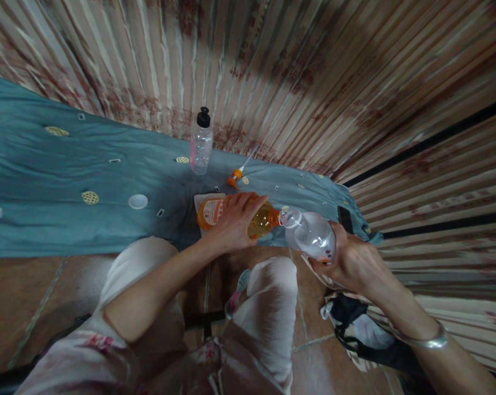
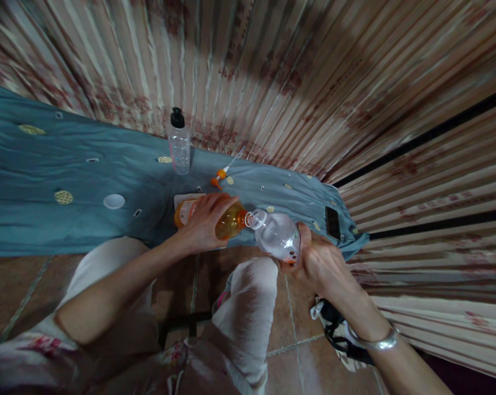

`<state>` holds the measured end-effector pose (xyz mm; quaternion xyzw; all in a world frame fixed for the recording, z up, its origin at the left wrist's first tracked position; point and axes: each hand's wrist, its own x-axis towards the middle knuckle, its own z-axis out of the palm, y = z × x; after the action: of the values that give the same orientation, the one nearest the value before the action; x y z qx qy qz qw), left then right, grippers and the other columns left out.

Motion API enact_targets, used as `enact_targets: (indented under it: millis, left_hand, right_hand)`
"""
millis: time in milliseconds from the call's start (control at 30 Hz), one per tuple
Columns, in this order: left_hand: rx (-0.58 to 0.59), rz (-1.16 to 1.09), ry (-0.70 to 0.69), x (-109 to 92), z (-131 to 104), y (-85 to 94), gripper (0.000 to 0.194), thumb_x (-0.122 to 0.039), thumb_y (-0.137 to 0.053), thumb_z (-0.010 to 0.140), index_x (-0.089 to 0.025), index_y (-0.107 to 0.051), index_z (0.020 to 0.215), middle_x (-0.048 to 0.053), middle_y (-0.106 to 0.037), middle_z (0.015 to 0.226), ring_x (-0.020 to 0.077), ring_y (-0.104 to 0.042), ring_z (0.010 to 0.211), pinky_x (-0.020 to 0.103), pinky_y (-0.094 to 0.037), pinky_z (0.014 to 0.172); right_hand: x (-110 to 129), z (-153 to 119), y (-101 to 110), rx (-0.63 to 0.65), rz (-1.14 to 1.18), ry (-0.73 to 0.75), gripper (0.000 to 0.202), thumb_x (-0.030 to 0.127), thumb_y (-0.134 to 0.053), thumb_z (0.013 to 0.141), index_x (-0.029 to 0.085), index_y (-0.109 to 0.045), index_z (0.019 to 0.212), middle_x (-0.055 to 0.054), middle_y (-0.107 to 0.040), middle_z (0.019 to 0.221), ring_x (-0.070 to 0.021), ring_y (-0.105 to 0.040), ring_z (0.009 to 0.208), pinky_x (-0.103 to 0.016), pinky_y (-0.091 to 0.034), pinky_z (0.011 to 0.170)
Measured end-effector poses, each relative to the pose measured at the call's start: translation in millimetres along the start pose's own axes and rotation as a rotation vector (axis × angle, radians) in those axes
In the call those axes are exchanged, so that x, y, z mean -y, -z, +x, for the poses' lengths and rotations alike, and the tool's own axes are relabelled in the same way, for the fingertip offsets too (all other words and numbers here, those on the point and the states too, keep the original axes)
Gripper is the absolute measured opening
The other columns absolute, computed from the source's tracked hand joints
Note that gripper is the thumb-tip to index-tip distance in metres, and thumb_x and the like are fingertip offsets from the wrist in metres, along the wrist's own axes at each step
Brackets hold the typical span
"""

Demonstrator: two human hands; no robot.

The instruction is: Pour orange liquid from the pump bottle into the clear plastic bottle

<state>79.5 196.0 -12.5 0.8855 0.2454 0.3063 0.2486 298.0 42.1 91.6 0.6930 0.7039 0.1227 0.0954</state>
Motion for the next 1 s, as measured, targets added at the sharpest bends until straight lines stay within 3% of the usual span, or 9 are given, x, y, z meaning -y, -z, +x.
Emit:
enact_targets:
  millis: [1000]
  left_hand:
    - [0.002,0.012,-0.002,-0.5,0.3,-0.5,0.087,-0.024,-0.072,0.063,-0.021,-0.033,0.141,0.012,-0.045,0.137,0.0322,-0.042,0.125,0.051,-0.031,0.108]
  right_hand:
    - [-0.1,0.7,1.1,-0.011,-0.002,0.025,0.058,0.044,-0.054,0.078,0.004,-0.049,0.119,-0.011,-0.068,0.071,-0.0259,-0.065,0.061,-0.031,-0.045,0.052]
